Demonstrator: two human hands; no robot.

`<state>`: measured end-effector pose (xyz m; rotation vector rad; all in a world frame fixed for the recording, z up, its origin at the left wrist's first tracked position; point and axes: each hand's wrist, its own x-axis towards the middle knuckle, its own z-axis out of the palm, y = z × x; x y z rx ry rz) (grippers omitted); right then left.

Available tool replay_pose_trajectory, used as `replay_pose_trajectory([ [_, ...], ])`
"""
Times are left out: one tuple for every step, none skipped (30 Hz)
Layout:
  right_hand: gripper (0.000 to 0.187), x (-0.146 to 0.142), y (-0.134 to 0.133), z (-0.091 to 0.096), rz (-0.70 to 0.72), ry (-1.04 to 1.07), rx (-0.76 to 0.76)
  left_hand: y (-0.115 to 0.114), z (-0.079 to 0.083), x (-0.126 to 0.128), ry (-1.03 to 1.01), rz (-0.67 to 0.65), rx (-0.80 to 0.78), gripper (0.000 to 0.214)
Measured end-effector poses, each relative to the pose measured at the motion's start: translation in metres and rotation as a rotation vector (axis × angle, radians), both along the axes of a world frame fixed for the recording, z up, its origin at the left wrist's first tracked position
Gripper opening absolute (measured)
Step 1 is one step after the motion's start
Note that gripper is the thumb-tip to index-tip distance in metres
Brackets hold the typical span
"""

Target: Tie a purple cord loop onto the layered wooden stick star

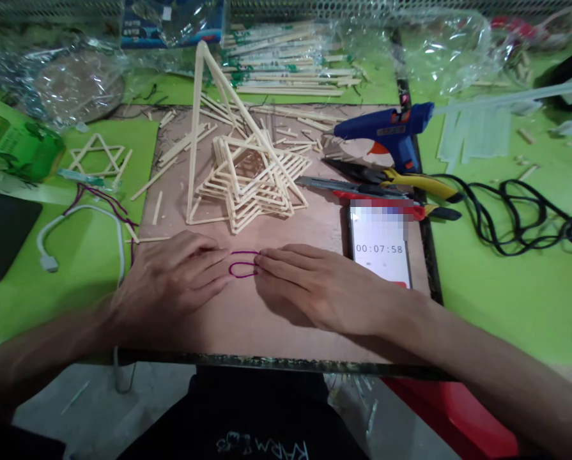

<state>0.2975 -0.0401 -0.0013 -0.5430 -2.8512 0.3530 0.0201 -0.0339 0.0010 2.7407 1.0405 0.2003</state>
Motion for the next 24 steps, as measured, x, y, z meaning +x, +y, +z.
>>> replay_pose_trajectory([
  [0.041, 0.000, 0.000, 0.000, 0.001, 0.005, -0.001, -0.001, 0.000, 0.000, -0.021, 0.002, 0.013, 0.019],
  [0.041, 0.000, 0.000, 0.001, 0.002, 0.014, -0.002, -0.001, -0.001, -0.001, -0.047, -0.001, 0.028, 0.018],
  [0.040, 0.000, 0.000, 0.001, 0.004, 0.023, -0.003, -0.002, -0.001, -0.001, -0.068, 0.000, 0.043, 0.016],
  [0.040, 0.000, 0.000, 0.001, 0.004, 0.031, -0.004, -0.002, -0.002, -0.001, -0.088, -0.002, 0.059, 0.016],
  [0.040, 0.000, 0.000, 0.001, 0.004, 0.039, -0.005, -0.002, -0.003, -0.001, -0.095, -0.004, 0.059, 0.015],
  [0.041, 0.000, 0.000, 0.000, 0.002, 0.044, -0.003, -0.002, -0.004, -0.001, -0.096, -0.004, 0.053, 0.015],
  [0.042, 0.000, 0.000, -0.001, -0.003, 0.041, 0.000, -0.002, -0.005, 0.000, -0.097, -0.007, 0.043, 0.015],
  [0.043, 0.000, 0.000, -0.002, -0.010, 0.030, 0.004, -0.002, -0.005, 0.000, -0.098, -0.009, 0.030, 0.016],
  [0.045, 0.000, 0.000, -0.003, -0.013, 0.012, 0.006, -0.001, -0.005, 0.001, -0.099, -0.009, 0.016, 0.016],
  [0.046, -0.001, 0.001, -0.004, -0.014, -0.008, 0.008, -0.001, -0.006, 0.001, -0.102, -0.008, 0.006, 0.016],
  [0.047, -0.001, 0.001, -0.005, -0.015, -0.027, 0.006, -0.001, -0.006, 0.001, -0.103, -0.010, -0.003, 0.017],
  [0.047, -0.001, 0.001, -0.006, -0.015, -0.042, 0.001, 0.000, -0.006, 0.002, -0.105, -0.011, -0.006, 0.017],
  [0.047, -0.002, 0.001, -0.007, -0.013, -0.048, -0.004, 0.000, -0.007, 0.002, -0.106, -0.010, -0.002, 0.017],
  [0.047, -0.002, 0.001, -0.007, -0.012, -0.050, -0.009, 0.001, -0.007, 0.002, -0.104, -0.009, 0.008, 0.017],
  [0.047, -0.002, 0.000, -0.007, -0.011, -0.046, -0.011, 0.001, -0.008, 0.002, -0.102, -0.009, 0.023, 0.017],
  [0.046, -0.002, 0.000, -0.007, -0.011, -0.036, -0.005, 0.001, -0.008, 0.002, -0.095, -0.011, 0.036, 0.017],
  [0.045, -0.001, 0.000, -0.006, -0.018, -0.019, 0.007, 0.002, -0.008, 0.002, -0.086, -0.016, 0.046, 0.017],
  [0.043, 0.000, -0.001, -0.004, -0.040, 0.007, 0.023, 0.002, -0.008, 0.003, -0.074, -0.025, 0.050, 0.017],
  [0.039, 0.002, -0.001, -0.003, -0.079, 0.036, 0.042, 0.002, -0.008, 0.003, -0.066, -0.034, 0.054, 0.017],
  [0.036, 0.004, -0.001, 0.000, -0.131, 0.060, 0.058, 0.002, -0.008, 0.004, -0.062, -0.040, 0.059, 0.017],
  [0.032, 0.007, 0.000, 0.003, -0.189, 0.074, 0.068, 0.002, -0.007, 0.005, -0.065, -0.040, 0.072, 0.017],
  [0.029, 0.010, 0.000, 0.005, -0.244, 0.073, 0.069, 0.002, -0.006, 0.006, -0.070, -0.038, 0.085, 0.017],
  [0.025, 0.013, 0.000, 0.008, -0.286, 0.062, 0.064, 0.002, -0.006, 0.006, -0.075, -0.035, 0.097, 0.016],
  [0.022, 0.015, 0.001, 0.011, -0.308, 0.046, 0.059, 0.002, -0.005, 0.007, -0.077, -0.033, 0.105, 0.016],
])
